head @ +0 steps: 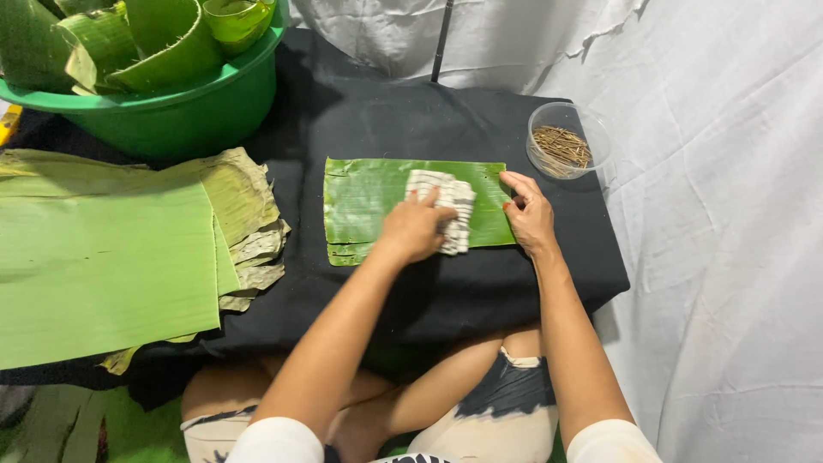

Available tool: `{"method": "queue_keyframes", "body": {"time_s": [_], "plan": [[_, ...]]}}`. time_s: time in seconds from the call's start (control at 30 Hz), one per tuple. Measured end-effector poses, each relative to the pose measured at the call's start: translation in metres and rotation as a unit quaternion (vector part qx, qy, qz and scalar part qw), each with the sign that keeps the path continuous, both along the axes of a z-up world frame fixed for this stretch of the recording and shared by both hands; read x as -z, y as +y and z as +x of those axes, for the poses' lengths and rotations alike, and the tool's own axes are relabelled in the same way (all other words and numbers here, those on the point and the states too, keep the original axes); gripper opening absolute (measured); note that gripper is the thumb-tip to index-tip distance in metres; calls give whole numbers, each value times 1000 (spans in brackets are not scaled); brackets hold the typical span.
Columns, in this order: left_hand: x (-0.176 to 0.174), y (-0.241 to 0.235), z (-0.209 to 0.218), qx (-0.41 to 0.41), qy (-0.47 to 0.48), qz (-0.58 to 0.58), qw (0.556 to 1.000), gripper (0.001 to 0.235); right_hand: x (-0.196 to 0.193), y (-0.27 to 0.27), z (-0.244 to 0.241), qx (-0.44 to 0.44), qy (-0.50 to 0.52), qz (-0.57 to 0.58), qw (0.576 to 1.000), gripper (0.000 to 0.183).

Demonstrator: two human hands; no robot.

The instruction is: Cleaning banana leaves with a cloth and folding them into cones.

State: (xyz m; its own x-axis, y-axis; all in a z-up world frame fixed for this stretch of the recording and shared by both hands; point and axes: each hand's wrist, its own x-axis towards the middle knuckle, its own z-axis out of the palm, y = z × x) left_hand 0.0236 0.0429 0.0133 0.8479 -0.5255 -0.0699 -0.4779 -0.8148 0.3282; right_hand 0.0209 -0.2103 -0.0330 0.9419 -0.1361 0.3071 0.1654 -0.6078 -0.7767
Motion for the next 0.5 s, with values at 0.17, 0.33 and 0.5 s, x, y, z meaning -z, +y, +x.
{"method": "queue_keyframes", "body": {"time_s": [0.17,0.33,0.5], "plan": [[0,-6,-14,25,-21,-4,999,53,1,-1,0,-3,0,0,1000,58],[-14,56,-21,-31,29,-15,999,54,-5,1,-3,-29,-9,7,1000,60],[-32,86,-33,-93,65,-30,993,56,-3,0,-3,-27,-11,12,999,59]]}}
